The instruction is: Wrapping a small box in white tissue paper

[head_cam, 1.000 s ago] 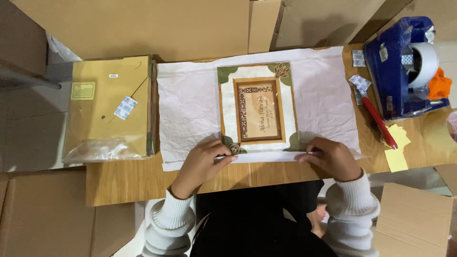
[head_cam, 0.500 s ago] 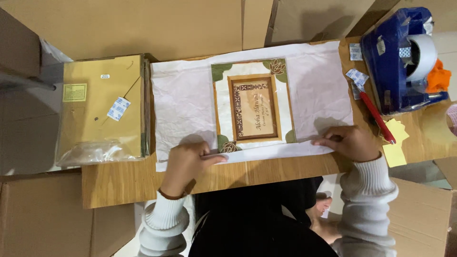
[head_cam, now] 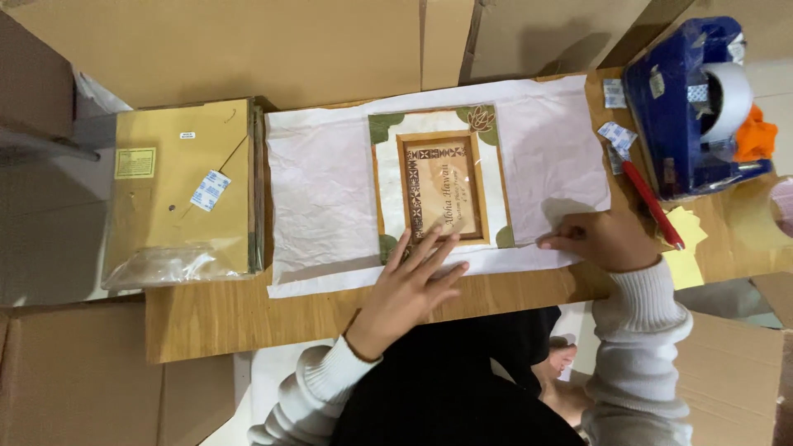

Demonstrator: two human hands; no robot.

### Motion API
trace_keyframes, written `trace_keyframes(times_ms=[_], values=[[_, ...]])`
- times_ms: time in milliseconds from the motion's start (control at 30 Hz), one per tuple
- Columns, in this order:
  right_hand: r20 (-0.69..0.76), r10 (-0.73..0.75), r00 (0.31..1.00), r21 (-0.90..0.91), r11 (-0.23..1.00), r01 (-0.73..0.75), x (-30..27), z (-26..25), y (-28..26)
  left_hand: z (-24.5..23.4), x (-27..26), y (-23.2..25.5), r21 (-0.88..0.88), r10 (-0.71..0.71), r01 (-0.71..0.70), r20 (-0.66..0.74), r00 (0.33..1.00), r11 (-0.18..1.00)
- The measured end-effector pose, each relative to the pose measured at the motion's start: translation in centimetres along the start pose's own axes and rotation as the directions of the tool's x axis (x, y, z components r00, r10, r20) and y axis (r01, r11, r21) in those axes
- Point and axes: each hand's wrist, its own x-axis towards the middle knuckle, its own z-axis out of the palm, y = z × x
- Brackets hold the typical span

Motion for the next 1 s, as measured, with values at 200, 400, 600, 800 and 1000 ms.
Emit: trace_keyframes(times_ms=[200, 400, 600, 800, 1000], values=[[-0.039, -0.119, 0.992, -0.033, 0.993, 0.118, 4.2, -4.8, -6.1, 1.5, 0.8, 0.1, -0.101, -0.098, 0.072, -0.291, 0.952, 0.992], [-0.394, -0.585, 0.709, -0.213, 0.808, 0.549, 19.3, -2.0, -9.8, 1.5, 0.3, 0.0, -0.077, -0.083, 0.062, -0.314, 0.946, 0.995], [-0.346, -0.545, 0.764, -0.160, 0.836, 0.524, 26.8, 0.3, -10.2, 1.8, 0.2, -0.2, -0.054, -0.085, 0.071, -0.324, 0.942, 0.996], [-0.289, -0.462, 0.839, -0.267, 0.880, 0.393, 27.9, 1.1, -9.4, 2.0, 0.2, 0.0, -0.063, -0.096, 0.078, -0.365, 0.926, 0.995], [-0.314, -0.473, 0.823, -0.184, 0.881, 0.437, 22.2, -2.1, -11.3, 1.9, 0.1, -0.4, -0.052, -0.085, 0.072, -0.350, 0.933, 0.996]])
